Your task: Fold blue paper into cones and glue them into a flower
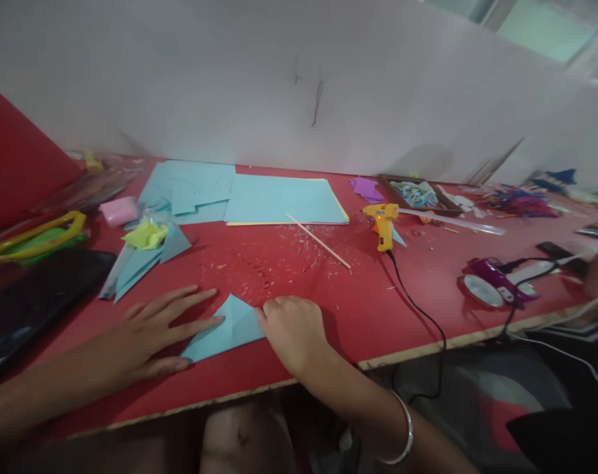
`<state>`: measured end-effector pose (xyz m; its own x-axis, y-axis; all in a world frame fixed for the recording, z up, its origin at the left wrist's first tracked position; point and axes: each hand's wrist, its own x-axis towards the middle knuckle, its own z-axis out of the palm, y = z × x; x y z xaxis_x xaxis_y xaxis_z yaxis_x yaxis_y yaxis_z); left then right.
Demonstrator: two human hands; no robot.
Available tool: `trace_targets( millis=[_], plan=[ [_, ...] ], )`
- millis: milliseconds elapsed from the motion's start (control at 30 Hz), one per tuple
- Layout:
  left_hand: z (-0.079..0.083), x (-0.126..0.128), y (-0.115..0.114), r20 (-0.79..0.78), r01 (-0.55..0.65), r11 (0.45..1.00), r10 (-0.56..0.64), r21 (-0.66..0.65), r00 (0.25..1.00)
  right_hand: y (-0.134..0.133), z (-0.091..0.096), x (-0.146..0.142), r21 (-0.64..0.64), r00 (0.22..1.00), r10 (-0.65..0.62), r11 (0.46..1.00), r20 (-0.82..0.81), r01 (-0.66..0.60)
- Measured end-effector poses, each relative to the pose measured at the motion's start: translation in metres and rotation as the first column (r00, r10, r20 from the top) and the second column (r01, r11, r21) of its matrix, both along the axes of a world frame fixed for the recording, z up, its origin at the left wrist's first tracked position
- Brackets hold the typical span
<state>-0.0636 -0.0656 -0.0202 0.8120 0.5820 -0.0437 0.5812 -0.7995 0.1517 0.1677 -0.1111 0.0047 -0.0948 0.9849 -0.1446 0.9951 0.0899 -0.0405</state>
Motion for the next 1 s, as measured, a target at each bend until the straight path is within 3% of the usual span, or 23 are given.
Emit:
trace_targets(
  millis=[267, 367, 433, 500, 567, 600, 667, 733, 1000],
  plan=[
    [0.021, 0.002, 0.014, -0.138, 0.054, 0.982, -0.08, -0.183, 0.987, -0.002, -0.004, 0.002, 0.084, 0.999, 0.032, 0.996, 0.012, -0.033],
    [0.025, 0.002, 0.016, -0.18, 0.05, 0.971, -0.094, -0.233, 0.979, -0.002, -0.011, 0.006, 0.235, 0.995, 0.093, 0.967, 0.035, -0.099],
    [0.028, 0.002, 0.017, -0.187, 0.047, 0.967, -0.096, -0.25, 0.978, -0.004, -0.017, 0.007, 0.418, 0.97, 0.233, 0.876, 0.069, -0.24],
    [0.029, 0.003, 0.017, -0.197, 0.044, 0.965, -0.098, -0.258, 0.976, -0.008, -0.02, 0.005, 0.553, 0.893, 0.436, 0.72, 0.111, -0.42],
    [0.03, 0.004, 0.018, -0.21, 0.044, 0.964, -0.102, -0.263, 0.972, -0.014, -0.019, -0.001, 0.556, 0.777, 0.616, 0.605, 0.128, -0.571],
    [0.031, 0.005, 0.018, -0.212, 0.045, 0.963, -0.104, -0.266, 0.972, -0.016, -0.018, -0.004, 0.521, 0.728, 0.675, 0.582, 0.119, -0.624],
    [0.033, 0.006, 0.018, -0.204, 0.048, 0.96, -0.107, -0.274, 0.973, -0.02, -0.015, -0.012, 0.44, 0.679, 0.73, 0.585, 0.082, -0.681],
    [0.035, 0.008, 0.018, -0.196, 0.041, 0.956, -0.101, -0.292, 0.975, -0.023, -0.014, -0.017, 0.394, 0.682, 0.73, 0.615, 0.043, -0.683],
    [0.031, 0.005, 0.018, -0.155, 0.03, 0.949, -0.082, -0.314, 0.985, -0.027, -0.02, 0.001, 0.418, 0.744, 0.659, 0.711, -0.114, -0.566]
  ],
)
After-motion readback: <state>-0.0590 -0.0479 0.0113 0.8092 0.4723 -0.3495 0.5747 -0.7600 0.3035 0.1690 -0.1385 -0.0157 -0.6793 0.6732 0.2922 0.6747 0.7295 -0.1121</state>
